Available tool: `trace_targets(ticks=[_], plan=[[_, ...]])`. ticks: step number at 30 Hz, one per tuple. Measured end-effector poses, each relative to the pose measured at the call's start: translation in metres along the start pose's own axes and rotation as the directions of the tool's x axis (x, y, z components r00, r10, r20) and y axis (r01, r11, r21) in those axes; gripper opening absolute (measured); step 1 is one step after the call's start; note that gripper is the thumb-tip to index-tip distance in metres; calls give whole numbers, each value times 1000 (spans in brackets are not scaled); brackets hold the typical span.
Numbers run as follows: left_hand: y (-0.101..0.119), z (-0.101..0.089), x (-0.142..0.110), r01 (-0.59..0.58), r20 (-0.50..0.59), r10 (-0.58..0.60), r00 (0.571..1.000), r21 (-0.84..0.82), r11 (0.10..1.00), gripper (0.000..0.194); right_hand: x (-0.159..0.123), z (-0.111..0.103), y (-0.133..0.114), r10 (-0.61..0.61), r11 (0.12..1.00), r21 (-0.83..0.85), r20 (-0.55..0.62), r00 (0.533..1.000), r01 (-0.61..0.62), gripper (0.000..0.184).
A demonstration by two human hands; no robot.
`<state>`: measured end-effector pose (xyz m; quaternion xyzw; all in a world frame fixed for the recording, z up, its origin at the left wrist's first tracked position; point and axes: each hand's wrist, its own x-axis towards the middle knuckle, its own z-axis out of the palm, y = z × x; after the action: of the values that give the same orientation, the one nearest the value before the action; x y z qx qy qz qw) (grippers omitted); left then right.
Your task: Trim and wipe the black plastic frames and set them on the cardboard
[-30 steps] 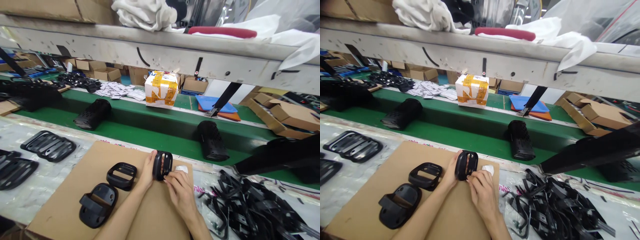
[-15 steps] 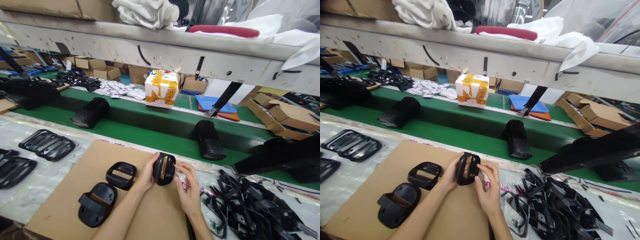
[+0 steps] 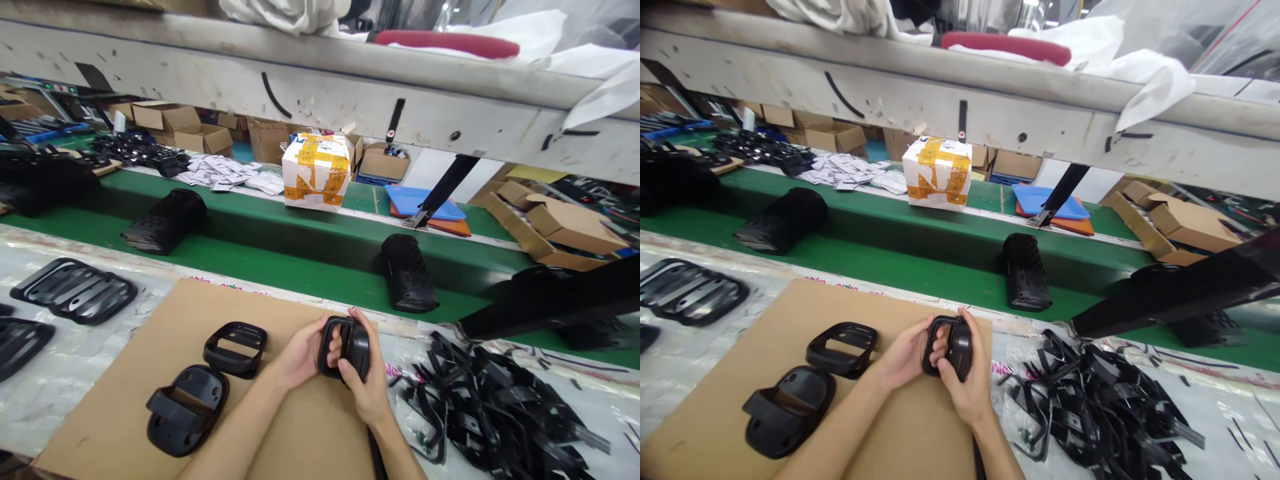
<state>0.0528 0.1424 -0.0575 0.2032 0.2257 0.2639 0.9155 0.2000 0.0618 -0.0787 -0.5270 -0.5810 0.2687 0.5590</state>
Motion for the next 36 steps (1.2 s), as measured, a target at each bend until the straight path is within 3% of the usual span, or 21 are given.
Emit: trace_targets(ticks=[3,5,8,11,15,23,28,32,36], plan=[[2,-2,-2,21,10,-21,1000,-27,999,42,0,0,-1,-3,1000,1,9,1000,3,74],[-1,-3,-2,-67,-14,67,998,43,997,43,0,1,-1,-8,1000,-16,2,1000,8,74],[-6,-5,0,-239,-54,267,962,298,924,39,-1,3,2,-22,998,-59,-31,999,20,72],[-9,-4,1,-299,-50,366,929,479,825,38,-3,6,6,-59,989,-140,-81,995,48,72],[-11,2,1,-343,-56,439,897,541,768,39,-4,7,9,-99,975,-209,-108,989,74,74],[-11,2,4,-336,-81,453,888,560,757,35,-7,8,7,-156,954,-266,-53,986,136,77],[-9,1,1,-291,-29,334,942,423,858,41,-7,8,5,-29,994,-108,-93,995,19,71],[-11,-3,0,-284,-68,321,945,322,903,41,-4,6,3,-10,997,-73,-75,997,5,72],[-13,-7,3,-299,-46,336,941,356,886,42,-4,6,3,-2,998,-55,-70,998,-2,72]])
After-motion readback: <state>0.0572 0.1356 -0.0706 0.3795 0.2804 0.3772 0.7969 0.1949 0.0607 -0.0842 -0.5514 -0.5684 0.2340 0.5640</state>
